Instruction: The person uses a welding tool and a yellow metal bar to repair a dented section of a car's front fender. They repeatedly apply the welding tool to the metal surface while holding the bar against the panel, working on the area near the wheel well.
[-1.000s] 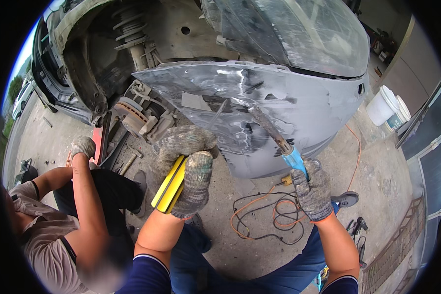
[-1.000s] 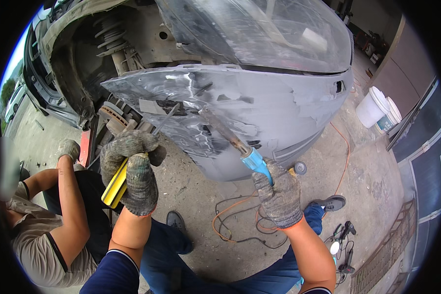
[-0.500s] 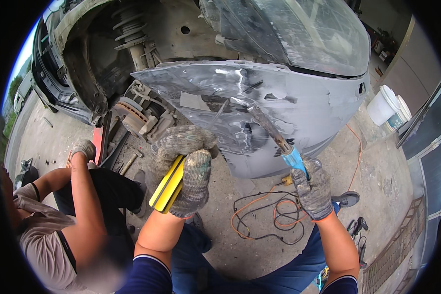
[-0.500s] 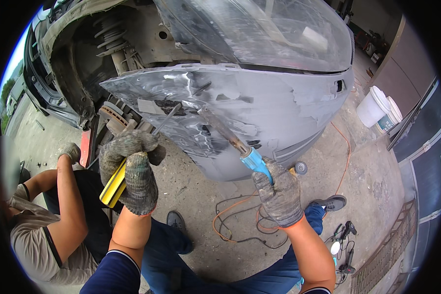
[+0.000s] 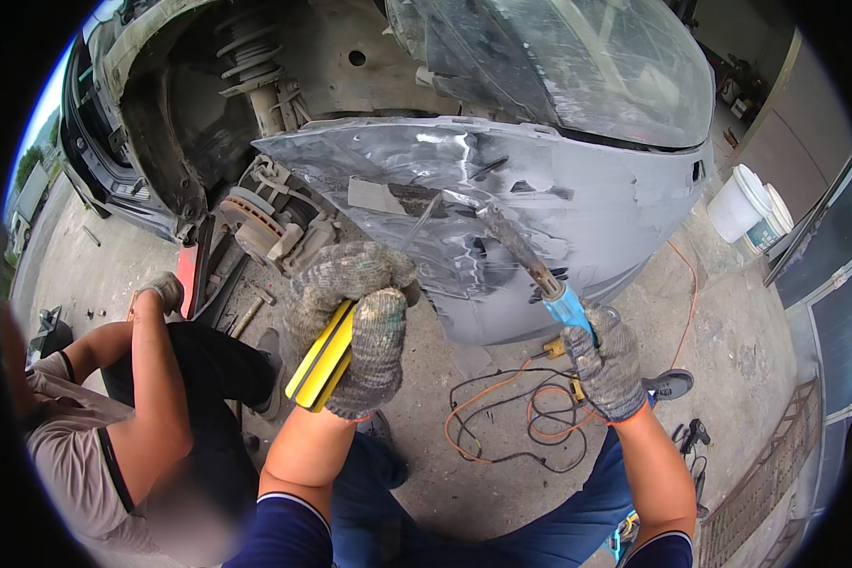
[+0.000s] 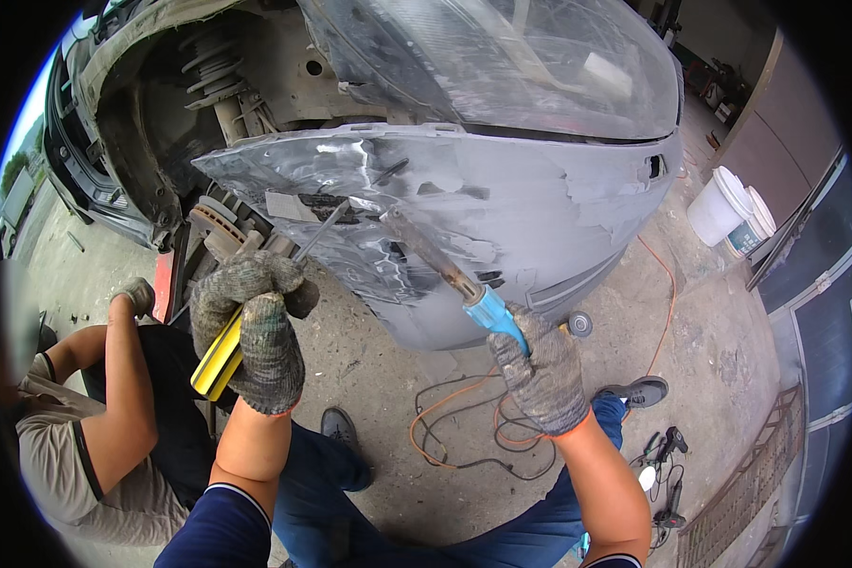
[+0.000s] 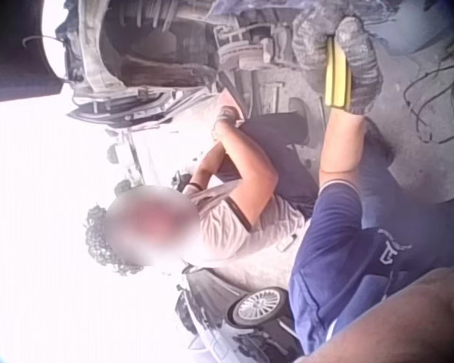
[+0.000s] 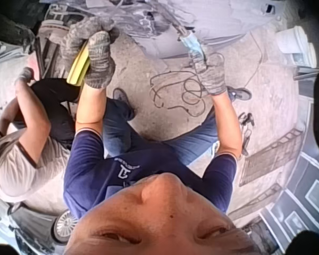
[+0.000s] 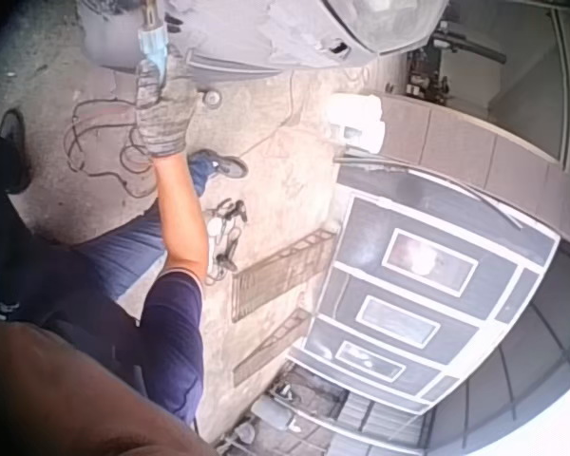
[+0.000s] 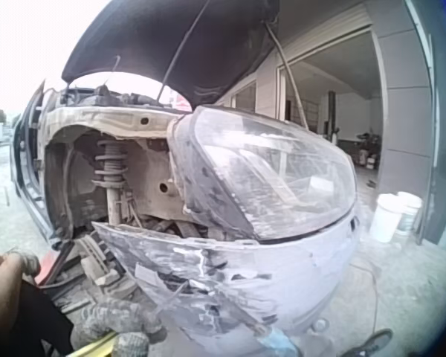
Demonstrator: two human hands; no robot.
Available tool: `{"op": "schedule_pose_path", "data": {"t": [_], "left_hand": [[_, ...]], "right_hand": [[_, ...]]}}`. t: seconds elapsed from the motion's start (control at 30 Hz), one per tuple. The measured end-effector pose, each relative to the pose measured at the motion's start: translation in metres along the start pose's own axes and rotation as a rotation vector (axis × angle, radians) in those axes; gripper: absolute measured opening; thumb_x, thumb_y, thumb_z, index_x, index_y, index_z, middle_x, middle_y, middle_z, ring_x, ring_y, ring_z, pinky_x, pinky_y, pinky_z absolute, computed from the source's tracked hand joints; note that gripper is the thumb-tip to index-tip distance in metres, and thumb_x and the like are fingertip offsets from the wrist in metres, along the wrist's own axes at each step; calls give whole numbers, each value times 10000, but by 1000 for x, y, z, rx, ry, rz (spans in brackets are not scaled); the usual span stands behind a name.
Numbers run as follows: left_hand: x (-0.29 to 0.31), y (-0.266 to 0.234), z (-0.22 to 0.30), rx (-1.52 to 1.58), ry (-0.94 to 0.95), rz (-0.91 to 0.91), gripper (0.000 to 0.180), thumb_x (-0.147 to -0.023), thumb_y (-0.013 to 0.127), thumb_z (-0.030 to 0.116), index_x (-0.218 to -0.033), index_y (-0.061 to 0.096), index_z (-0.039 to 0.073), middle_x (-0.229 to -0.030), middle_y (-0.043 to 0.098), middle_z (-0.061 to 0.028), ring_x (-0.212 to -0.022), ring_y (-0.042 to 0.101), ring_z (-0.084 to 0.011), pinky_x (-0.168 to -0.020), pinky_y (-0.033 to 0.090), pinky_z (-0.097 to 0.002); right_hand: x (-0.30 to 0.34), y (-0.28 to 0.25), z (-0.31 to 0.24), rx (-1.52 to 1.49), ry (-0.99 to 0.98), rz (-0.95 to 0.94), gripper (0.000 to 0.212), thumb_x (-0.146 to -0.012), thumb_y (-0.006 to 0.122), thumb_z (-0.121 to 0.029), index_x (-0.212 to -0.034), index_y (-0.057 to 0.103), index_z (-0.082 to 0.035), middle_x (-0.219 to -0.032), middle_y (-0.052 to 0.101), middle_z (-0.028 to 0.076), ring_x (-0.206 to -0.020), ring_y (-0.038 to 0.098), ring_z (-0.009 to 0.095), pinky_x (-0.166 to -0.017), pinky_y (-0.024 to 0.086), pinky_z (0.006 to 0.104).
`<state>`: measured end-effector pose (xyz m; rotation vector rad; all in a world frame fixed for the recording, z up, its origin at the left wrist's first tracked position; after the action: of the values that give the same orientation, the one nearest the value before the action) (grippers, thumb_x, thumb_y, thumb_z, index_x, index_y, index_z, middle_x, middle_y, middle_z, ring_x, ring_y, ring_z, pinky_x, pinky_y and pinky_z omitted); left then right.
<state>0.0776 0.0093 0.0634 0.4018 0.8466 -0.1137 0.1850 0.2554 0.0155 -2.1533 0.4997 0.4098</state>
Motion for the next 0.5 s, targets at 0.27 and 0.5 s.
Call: {"op": "schedule_pose_path", "data": {"t": [0.27, 0.5], "left_hand": [[-1, -2, 0, 91, -73, 46, 281, -829, 701, 239, -977, 547, 56, -864, 609, -133, -732, 609, -205, -528, 524, -290], [1, -6, 0, 101, -67, 45, 320, -805, 729, 269, -959, 543, 59, -896, 586, -122, -781, 610, -204, -540, 543, -300]], "right_hand": [[-8, -3, 12, 8, -12, -28, 317, -864, 653, -255, -1087, 620, -32, -811, 647, 142, -668, 629, 249, -631, 496, 340], [-13, -7, 10, 121, -142, 11, 323, -855, 649, -267, -1078, 626, -35, -827, 657, 141, -653, 626, 266, -606, 478, 366]]}}
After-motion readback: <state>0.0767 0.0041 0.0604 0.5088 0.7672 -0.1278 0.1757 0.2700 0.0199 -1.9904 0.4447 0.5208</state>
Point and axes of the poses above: each hand's wrist, its own x-axis away from the middle knuckle, its own y-axis out of the palm, z = x × y, the point moved 4 cm from there along -x, towards the middle knuckle
